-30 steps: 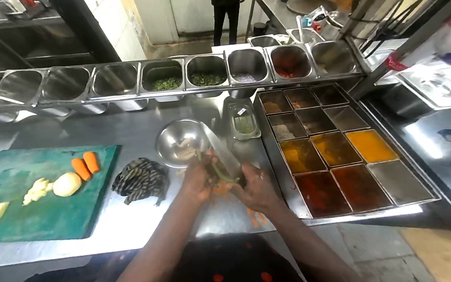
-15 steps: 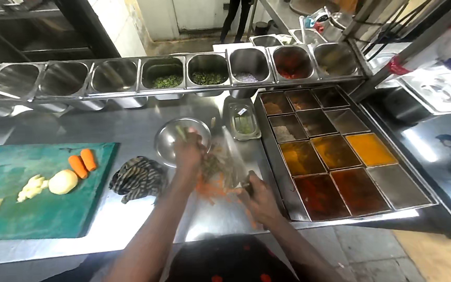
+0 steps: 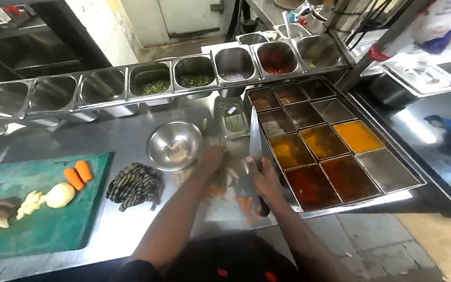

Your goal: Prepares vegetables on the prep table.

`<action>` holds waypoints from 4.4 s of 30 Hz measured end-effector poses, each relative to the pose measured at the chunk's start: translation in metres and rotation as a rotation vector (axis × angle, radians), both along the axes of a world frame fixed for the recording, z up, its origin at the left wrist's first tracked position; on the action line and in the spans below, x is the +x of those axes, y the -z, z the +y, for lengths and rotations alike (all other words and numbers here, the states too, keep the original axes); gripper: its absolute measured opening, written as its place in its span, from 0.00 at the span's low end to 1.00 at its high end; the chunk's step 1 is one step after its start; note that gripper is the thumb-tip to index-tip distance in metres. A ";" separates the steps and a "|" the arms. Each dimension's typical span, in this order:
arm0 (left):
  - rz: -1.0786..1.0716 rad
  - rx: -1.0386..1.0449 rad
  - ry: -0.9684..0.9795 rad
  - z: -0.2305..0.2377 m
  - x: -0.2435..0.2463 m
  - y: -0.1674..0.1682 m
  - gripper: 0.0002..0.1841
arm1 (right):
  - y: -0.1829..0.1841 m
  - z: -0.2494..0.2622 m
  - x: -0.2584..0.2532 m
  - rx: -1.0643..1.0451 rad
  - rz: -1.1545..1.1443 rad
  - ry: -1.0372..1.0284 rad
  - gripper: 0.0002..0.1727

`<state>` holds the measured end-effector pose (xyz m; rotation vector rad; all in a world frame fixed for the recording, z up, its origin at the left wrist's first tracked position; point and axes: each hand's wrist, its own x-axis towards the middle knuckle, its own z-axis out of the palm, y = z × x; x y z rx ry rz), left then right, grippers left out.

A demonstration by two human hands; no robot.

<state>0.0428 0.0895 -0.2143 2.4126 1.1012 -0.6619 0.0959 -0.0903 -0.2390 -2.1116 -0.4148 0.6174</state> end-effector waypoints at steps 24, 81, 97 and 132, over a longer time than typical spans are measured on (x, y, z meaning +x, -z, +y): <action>-1.061 -0.053 -0.034 -0.031 -0.072 -0.026 0.12 | -0.034 0.025 0.012 0.220 0.050 -0.314 0.32; -0.413 -0.146 0.351 -0.045 -0.165 0.053 0.19 | 0.006 0.011 -0.007 0.180 0.159 -0.151 0.30; -1.322 -0.609 -0.569 -0.026 -0.112 -0.022 0.09 | -0.003 -0.012 -0.008 0.270 0.391 -0.122 0.20; -1.235 -1.418 -0.233 -0.021 -0.145 -0.027 0.16 | -0.056 0.034 -0.047 0.423 0.436 -0.654 0.24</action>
